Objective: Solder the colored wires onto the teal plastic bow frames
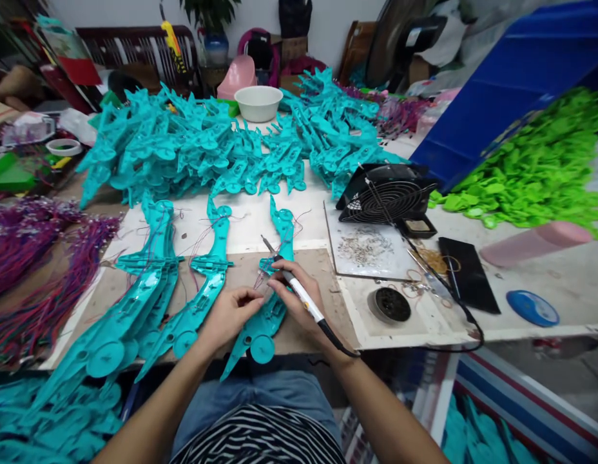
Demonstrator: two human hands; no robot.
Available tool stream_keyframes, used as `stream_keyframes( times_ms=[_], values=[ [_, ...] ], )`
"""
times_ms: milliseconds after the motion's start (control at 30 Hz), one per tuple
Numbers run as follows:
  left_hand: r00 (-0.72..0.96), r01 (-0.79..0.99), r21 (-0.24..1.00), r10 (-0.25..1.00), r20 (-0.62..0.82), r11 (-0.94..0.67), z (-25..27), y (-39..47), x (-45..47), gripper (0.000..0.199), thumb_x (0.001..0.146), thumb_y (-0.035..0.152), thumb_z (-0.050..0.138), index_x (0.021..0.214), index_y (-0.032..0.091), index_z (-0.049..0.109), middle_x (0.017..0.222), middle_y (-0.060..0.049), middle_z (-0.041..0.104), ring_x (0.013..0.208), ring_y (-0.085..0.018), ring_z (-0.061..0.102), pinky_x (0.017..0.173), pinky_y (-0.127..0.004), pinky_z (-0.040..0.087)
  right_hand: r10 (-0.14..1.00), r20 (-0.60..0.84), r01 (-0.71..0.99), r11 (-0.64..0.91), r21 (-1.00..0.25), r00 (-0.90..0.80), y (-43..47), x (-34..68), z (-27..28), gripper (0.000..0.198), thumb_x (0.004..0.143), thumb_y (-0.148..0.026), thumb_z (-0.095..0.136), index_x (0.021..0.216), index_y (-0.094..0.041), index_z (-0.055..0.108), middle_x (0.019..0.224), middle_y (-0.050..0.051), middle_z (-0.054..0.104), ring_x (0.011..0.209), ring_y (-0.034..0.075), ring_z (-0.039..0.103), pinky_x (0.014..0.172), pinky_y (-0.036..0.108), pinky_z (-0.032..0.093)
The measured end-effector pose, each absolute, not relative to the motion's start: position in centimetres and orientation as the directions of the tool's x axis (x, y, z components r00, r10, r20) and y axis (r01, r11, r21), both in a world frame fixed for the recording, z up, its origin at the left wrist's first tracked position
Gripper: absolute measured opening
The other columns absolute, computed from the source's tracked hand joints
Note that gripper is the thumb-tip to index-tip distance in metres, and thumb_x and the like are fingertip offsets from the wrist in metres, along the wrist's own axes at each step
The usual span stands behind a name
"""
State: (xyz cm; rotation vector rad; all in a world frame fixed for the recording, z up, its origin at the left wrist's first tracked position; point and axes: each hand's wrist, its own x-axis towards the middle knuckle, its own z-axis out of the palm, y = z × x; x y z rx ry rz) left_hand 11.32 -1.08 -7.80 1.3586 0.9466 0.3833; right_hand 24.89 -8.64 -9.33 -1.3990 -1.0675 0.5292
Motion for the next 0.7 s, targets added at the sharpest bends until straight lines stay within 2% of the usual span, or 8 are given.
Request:
stream_keyframes(
  times_ms=[100,233,333,400,500,600,700],
  values=[
    [0.606,0.323,0.931,0.718,-0.341,0.169,-8.0,-1.0,11.5,0.025,0.058,0.039,0.074,0.064,0.015,0.071,0.064,-0.003,0.066,0.062,-0.013,0.054,0.059,-0.022,0.040,0.802,0.334,0.329,0.183,-0.926,0.495,-8.7,24.7,-8.9,0.019,0.084,-0.028,0.062,0.102,-0.023,0.064,0.090,0.002,0.071,0.081,0.016,0.069,0.077,0.029,0.056],
    [0.505,0.278,0.870,0.708,-0.494,0.408,-8.8,-1.4,11.4,0.037,0.052,0.046,0.079,0.066,0.015,0.066,0.051,0.004,0.055,0.046,-0.007,0.041,0.045,-0.019,0.030,0.679,0.440,0.584,0.020,-0.811,0.587,-10.7,25.2,-10.7,0.024,0.087,-0.028,0.062,0.110,-0.024,0.064,0.108,0.007,0.071,0.104,0.022,0.066,0.094,0.039,0.053],
    [0.477,0.279,0.824,0.674,-0.564,0.493,-8.9,-2.0,11.4,0.046,0.046,0.051,0.083,0.066,0.014,0.064,0.045,0.007,0.048,0.040,-0.004,0.033,0.040,-0.017,0.023,0.736,0.456,0.682,-0.010,-0.731,0.500,-11.5,25.7,-12.9,0.031,0.088,-0.022,0.059,0.119,-0.024,0.061,0.117,0.010,0.068,0.116,0.025,0.061,0.099,0.044,0.051],
    [0.468,0.268,0.818,0.673,-0.572,0.509,-8.8,-2.2,11.5,0.051,0.041,0.053,0.085,0.067,0.014,0.064,0.048,0.006,0.051,0.041,-0.005,0.036,0.040,-0.017,0.025,0.775,0.444,0.692,0.011,-0.722,0.451,-11.2,26.1,-13.8,0.034,0.089,-0.018,0.054,0.123,-0.022,0.058,0.123,0.011,0.066,0.121,0.025,0.058,0.101,0.044,0.050],
    [0.436,0.245,0.810,0.686,-0.583,0.532,-8.7,-2.4,12.0,0.056,0.035,0.053,0.087,0.069,0.015,0.064,0.054,0.004,0.058,0.045,-0.007,0.044,0.042,-0.018,0.032,0.816,0.427,0.698,0.039,-0.715,0.391,-10.5,26.7,-13.7,0.037,0.090,-0.017,0.053,0.126,-0.021,0.056,0.127,0.012,0.063,0.123,0.024,0.057,0.102,0.043,0.050],
    [0.449,0.285,0.807,0.671,-0.590,0.518,-8.7,-2.8,12.3,0.058,0.034,0.057,0.087,0.068,0.015,0.065,0.053,0.003,0.058,0.045,-0.009,0.046,0.042,-0.019,0.034,0.837,0.428,0.698,0.079,-0.712,0.342,-11.0,27.7,-12.7,0.037,0.091,-0.021,0.055,0.128,-0.023,0.056,0.124,0.010,0.065,0.118,0.020,0.061,0.099,0.037,0.051],
    [0.482,0.336,0.834,0.680,-0.552,0.438,-8.9,-3.2,12.4,0.059,0.037,0.062,0.084,0.069,0.014,0.067,0.057,0.000,0.061,0.049,-0.010,0.049,0.044,-0.020,0.038,0.747,0.533,0.730,0.094,-0.676,0.398,-13.8,29.5,-11.4,0.032,0.091,-0.030,0.056,0.123,-0.024,0.061,0.113,0.007,0.070,0.114,0.021,0.063,0.098,0.037,0.052]
  ],
)
